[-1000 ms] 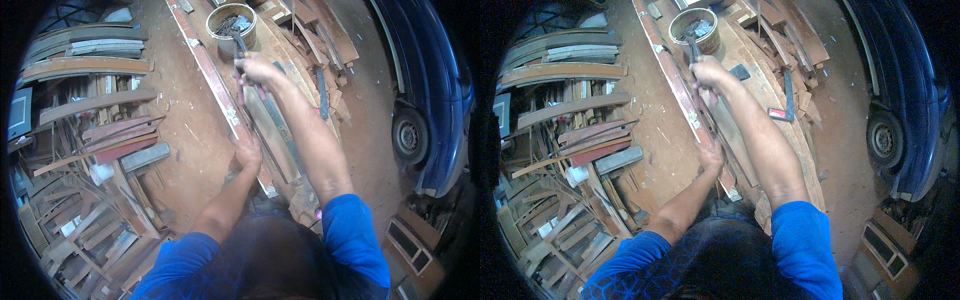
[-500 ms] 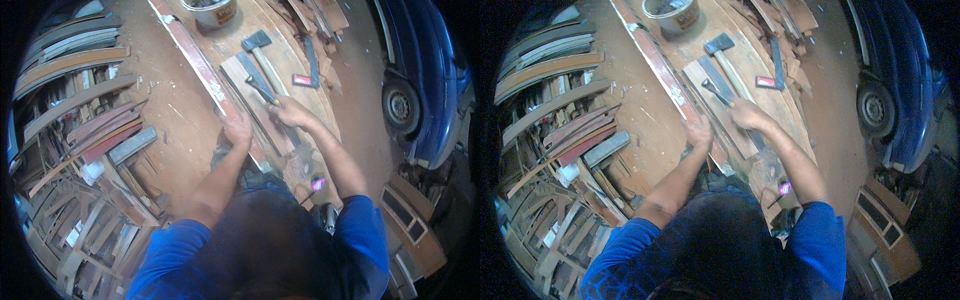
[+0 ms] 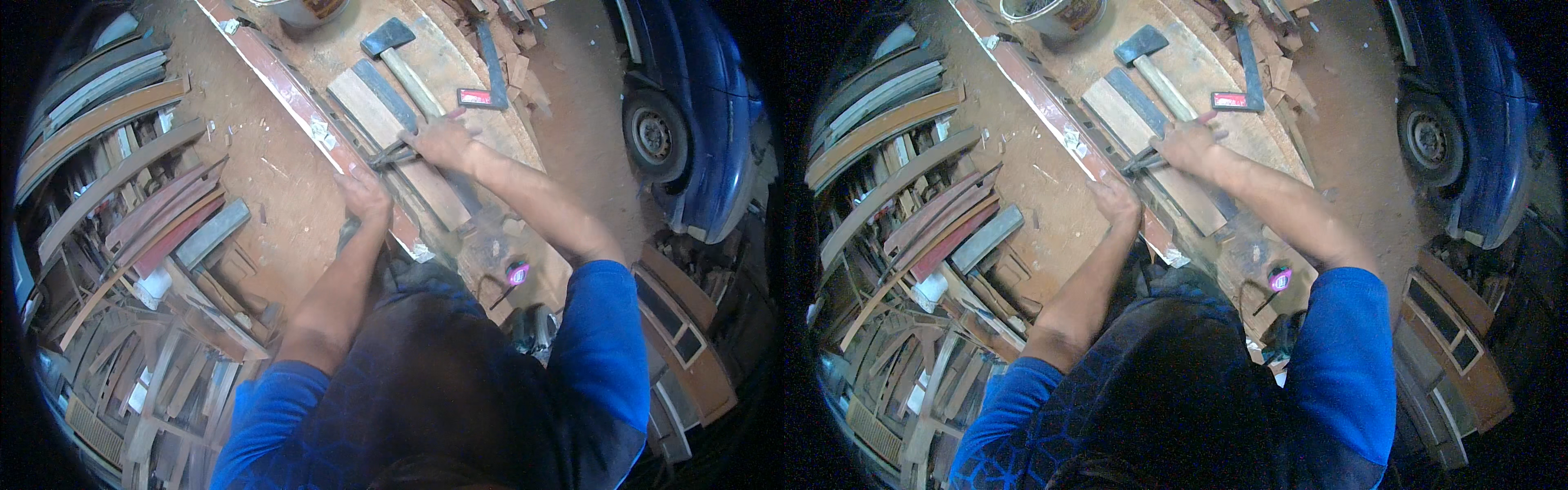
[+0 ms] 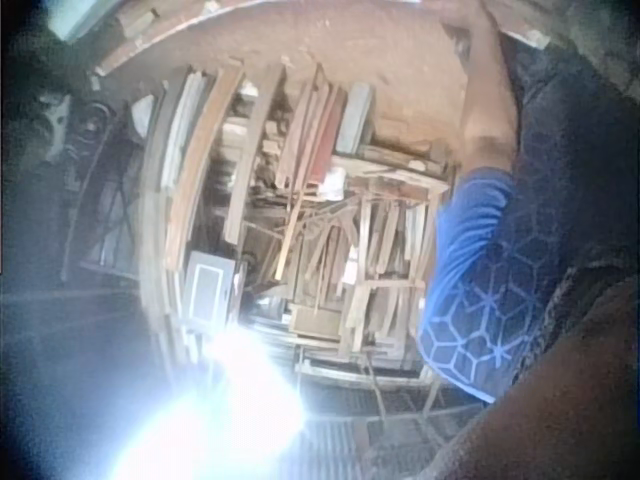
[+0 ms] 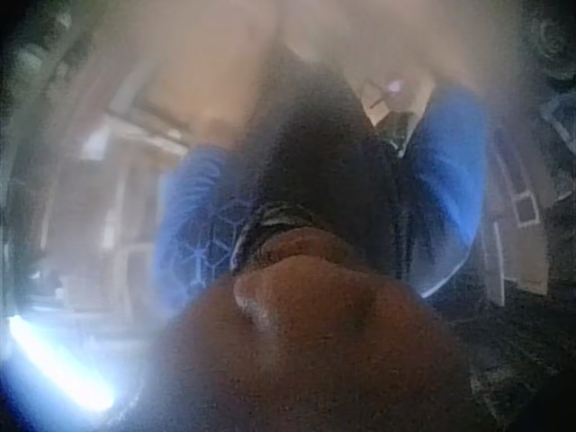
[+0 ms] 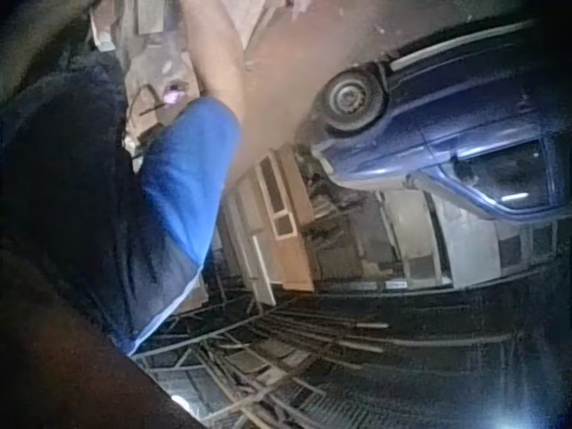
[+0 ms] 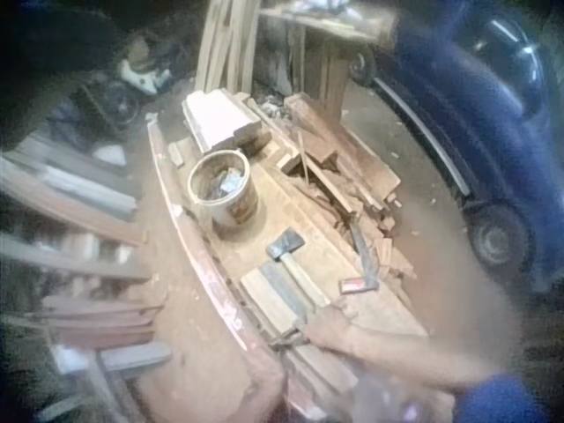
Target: The person measures a small wooden block with a tape measure, then places it on a workbench. They proceed to hammer nails into a long wooden plank using a hammer and a nail punch, repeatedly striking the nails to secure them.
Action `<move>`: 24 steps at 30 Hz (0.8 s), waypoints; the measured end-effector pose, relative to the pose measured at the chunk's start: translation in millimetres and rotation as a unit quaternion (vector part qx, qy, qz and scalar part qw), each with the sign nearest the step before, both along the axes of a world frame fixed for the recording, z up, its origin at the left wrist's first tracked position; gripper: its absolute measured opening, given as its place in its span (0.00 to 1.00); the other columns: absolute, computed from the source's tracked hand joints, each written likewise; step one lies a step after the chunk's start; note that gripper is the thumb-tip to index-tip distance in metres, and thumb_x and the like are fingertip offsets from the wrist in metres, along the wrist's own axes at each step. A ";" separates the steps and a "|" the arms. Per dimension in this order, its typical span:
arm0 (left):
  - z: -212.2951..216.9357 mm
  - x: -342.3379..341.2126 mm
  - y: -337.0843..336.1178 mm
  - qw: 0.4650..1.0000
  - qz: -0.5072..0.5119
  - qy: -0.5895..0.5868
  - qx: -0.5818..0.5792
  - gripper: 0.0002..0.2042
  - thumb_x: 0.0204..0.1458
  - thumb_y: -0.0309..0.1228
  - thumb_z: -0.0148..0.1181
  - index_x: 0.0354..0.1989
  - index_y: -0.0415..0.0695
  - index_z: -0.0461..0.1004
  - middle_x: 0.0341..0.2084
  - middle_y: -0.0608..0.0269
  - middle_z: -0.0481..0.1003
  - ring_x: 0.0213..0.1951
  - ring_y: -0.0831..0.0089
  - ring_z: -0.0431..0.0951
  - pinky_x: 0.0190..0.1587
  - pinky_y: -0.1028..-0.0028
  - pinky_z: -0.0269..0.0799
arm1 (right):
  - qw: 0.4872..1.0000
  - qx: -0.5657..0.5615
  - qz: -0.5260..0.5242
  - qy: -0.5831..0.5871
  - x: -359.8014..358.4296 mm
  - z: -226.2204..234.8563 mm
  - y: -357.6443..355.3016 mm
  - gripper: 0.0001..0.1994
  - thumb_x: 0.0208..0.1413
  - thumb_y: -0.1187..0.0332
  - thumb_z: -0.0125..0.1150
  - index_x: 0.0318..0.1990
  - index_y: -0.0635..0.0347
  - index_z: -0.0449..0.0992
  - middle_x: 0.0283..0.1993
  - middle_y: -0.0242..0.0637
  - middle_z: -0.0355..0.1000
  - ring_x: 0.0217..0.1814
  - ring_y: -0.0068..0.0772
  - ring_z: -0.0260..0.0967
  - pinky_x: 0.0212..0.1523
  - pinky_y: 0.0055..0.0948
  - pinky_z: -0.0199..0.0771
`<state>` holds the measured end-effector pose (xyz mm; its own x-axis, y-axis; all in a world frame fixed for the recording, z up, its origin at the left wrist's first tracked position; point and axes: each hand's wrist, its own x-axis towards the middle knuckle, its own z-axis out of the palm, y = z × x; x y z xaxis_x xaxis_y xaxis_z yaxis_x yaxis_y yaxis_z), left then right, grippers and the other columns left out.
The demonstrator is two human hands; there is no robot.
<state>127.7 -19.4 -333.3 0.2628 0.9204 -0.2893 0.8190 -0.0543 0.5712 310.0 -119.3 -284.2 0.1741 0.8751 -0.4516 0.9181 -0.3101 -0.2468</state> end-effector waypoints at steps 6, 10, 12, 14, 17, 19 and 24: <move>-12.2 -6.5 -1.0 0.999 0.000 0.039 0.030 0.36 0.68 0.50 0.38 0.65 0.21 0.56 0.55 0.18 0.68 0.58 0.29 0.70 0.62 0.47 0.63 | 0.996 0.030 -0.073 0.045 -14.5 -1.4 -9.9 0.12 0.61 0.68 0.51 0.42 0.59 0.82 0.43 0.49 0.80 0.46 0.49 0.80 0.46 0.46 0.80; -4.8 -1.8 3.3 0.997 -0.021 -0.070 -0.009 0.34 0.68 0.49 0.39 0.66 0.24 0.56 0.55 0.21 0.69 0.58 0.31 0.70 0.63 0.50 0.63 | 0.942 0.005 -0.309 0.132 -93.8 4.2 -65.1 0.11 0.63 0.66 0.54 0.42 0.64 0.79 0.41 0.57 0.79 0.49 0.56 0.78 0.49 0.50 0.77; -27.3 -11.0 5.1 0.999 -0.033 -0.032 -0.020 0.33 0.69 0.48 0.39 0.67 0.27 0.57 0.54 0.25 0.70 0.56 0.33 0.72 0.62 0.50 0.64 | 0.896 -0.021 -0.420 0.147 -128.0 10.0 -77.1 0.14 0.66 0.61 0.55 0.44 0.64 0.78 0.39 0.60 0.78 0.46 0.60 0.77 0.47 0.53 0.76; 4.5 -6.2 13.2 0.997 -0.073 0.013 -0.023 0.31 0.70 0.47 0.37 0.67 0.29 0.57 0.53 0.31 0.73 0.53 0.35 0.75 0.59 0.49 0.67 | 0.876 -0.004 -0.465 0.129 -137.5 19.7 -77.7 0.16 0.66 0.57 0.58 0.47 0.62 0.78 0.38 0.61 0.78 0.45 0.61 0.77 0.46 0.54 0.75; 13.3 -18.3 41.1 0.989 -0.074 -0.122 -0.042 0.29 0.71 0.46 0.38 0.67 0.31 0.59 0.56 0.36 0.72 0.57 0.42 0.74 0.60 0.52 0.69 | 0.865 0.022 -0.484 0.131 -130.1 77.0 -47.1 0.18 0.63 0.59 0.59 0.53 0.63 0.74 0.43 0.58 0.78 0.49 0.62 0.76 0.49 0.50 0.77; 71.5 7.6 65.8 0.927 0.064 -0.306 -0.209 0.31 0.71 0.48 0.40 0.69 0.31 0.57 0.59 0.37 0.70 0.61 0.46 0.71 0.64 0.56 0.68 | 0.854 0.081 -0.502 0.111 -129.0 102.5 -24.2 0.16 0.63 0.60 0.60 0.53 0.59 0.76 0.43 0.56 0.78 0.44 0.62 0.77 0.45 0.52 0.77; 118.8 55.7 137.1 0.617 0.114 -0.458 -0.630 0.32 0.71 0.52 0.38 0.69 0.34 0.58 0.62 0.43 0.69 0.60 0.52 0.74 0.65 0.53 0.70 | 0.889 0.076 -0.441 0.094 -91.0 172.9 53.8 0.25 0.59 0.71 0.58 0.65 0.59 0.67 0.59 0.63 0.67 0.52 0.67 0.74 0.51 0.53 0.76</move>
<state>183.5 117.7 -214.5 0.7520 0.1588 -0.6397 0.0264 0.9625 0.2699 219.0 -65.5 -111.3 0.7574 0.4885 -0.4333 0.2722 -0.8394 -0.4705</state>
